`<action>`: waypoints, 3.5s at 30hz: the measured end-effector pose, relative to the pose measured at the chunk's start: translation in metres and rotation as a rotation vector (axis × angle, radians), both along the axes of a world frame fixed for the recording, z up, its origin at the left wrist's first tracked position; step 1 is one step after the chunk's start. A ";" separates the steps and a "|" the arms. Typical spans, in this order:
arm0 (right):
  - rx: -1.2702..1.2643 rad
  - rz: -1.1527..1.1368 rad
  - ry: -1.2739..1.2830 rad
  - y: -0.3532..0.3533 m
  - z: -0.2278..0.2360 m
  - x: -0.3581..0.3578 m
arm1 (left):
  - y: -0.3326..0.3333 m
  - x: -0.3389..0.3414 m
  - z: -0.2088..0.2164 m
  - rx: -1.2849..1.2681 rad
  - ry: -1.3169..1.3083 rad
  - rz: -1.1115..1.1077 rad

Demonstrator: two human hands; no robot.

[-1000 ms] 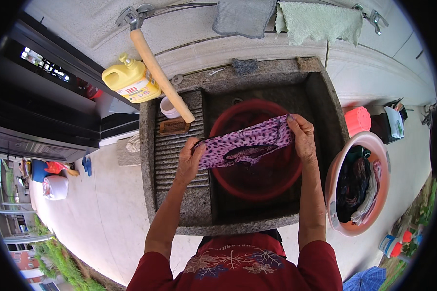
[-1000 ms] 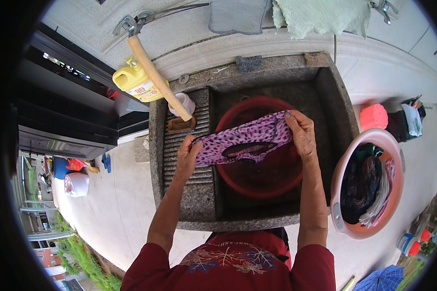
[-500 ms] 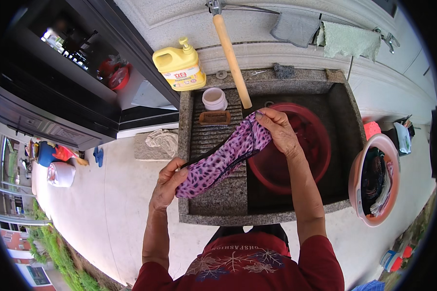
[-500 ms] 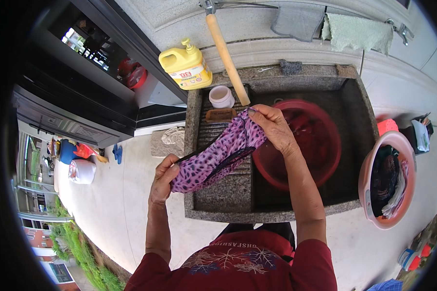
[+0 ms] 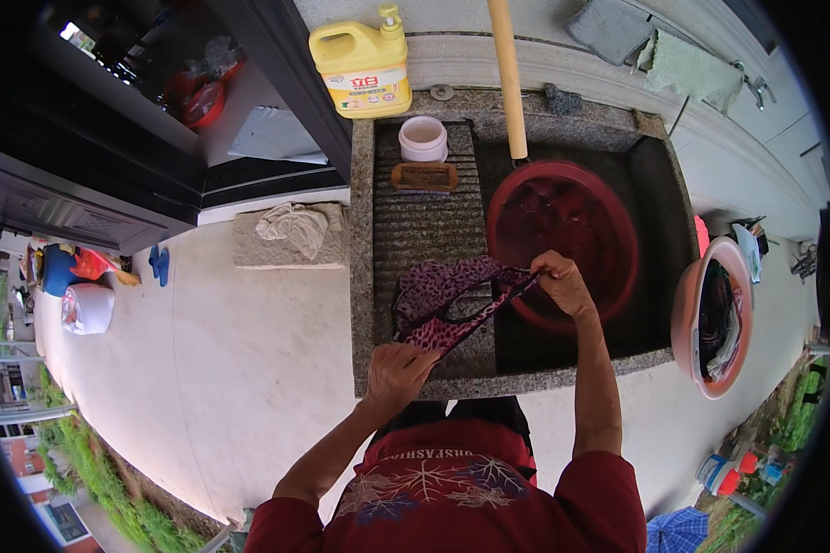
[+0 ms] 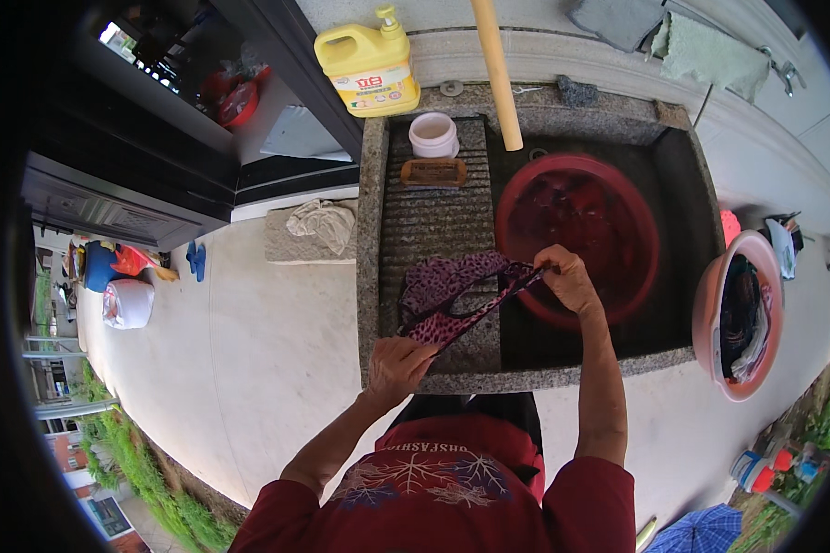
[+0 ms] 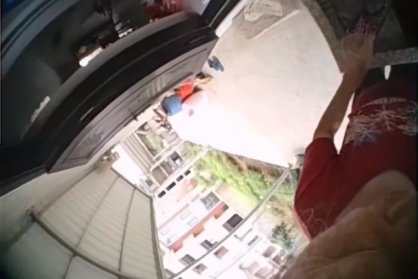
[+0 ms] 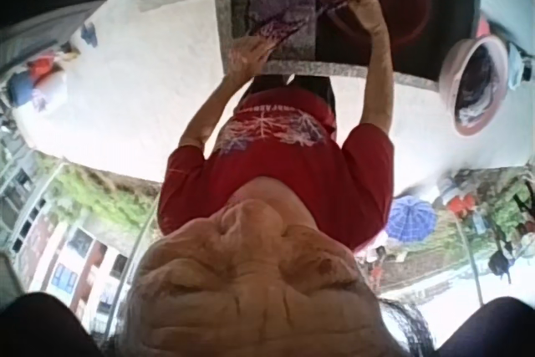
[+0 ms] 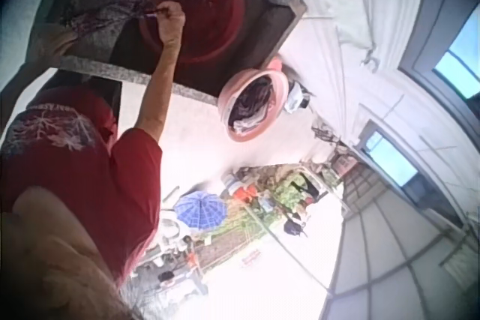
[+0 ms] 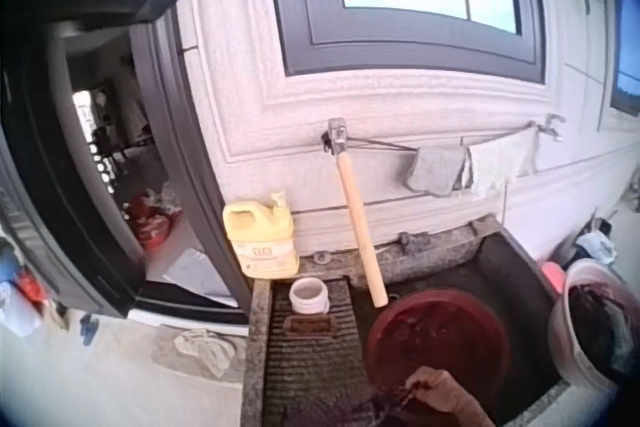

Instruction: The person hand-washes clothes in an outdoor concrete sink. They scrub a white cloth on a washboard, rinse it in a red basin, and wring it out. They then scrub a patterned cloth on the washboard using a brush and rinse it in the basin.

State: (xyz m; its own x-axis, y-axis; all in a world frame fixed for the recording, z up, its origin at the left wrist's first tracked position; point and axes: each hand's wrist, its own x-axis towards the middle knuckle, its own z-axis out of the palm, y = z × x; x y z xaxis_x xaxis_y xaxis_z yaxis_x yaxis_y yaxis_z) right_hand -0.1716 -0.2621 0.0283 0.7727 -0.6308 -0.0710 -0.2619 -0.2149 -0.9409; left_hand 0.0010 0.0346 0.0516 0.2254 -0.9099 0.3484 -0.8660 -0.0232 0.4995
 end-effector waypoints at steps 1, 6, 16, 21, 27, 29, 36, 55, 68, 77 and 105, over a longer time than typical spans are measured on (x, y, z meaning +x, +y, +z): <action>-0.089 -0.018 0.046 0.006 -0.003 -0.008 | 0.004 -0.006 -0.007 -0.015 -0.019 -0.039; -0.393 0.029 0.234 0.023 -0.015 -0.038 | 0.006 -0.022 -0.014 0.015 -0.008 -0.083; -0.022 0.062 0.170 0.002 -0.006 -0.029 | -0.004 -0.030 -0.004 0.122 0.264 -0.016; 0.112 0.075 0.054 -0.010 0.013 0.056 | -0.007 -0.016 -0.029 0.336 0.722 0.299; -0.269 0.258 0.376 -0.005 -0.023 0.102 | -0.024 -0.016 -0.017 0.407 0.524 0.387; -0.154 0.206 0.254 -0.005 -0.029 0.089 | -0.024 -0.020 -0.007 0.504 0.415 0.498; -0.046 0.210 0.448 -0.007 0.007 0.039 | -0.016 -0.004 -0.014 0.700 0.361 0.576; -0.414 -0.012 0.051 -0.030 0.126 0.057 | -0.065 0.049 0.080 0.287 0.414 0.469; -0.742 -0.002 0.005 -0.020 0.006 0.157 | -0.035 -0.001 -0.048 0.385 1.147 0.670; -0.388 0.031 0.005 0.017 -0.064 0.111 | -0.035 -0.003 -0.056 0.269 1.116 0.831; -0.836 0.347 0.006 0.005 -0.072 0.162 | -0.081 0.000 -0.046 0.307 0.028 0.336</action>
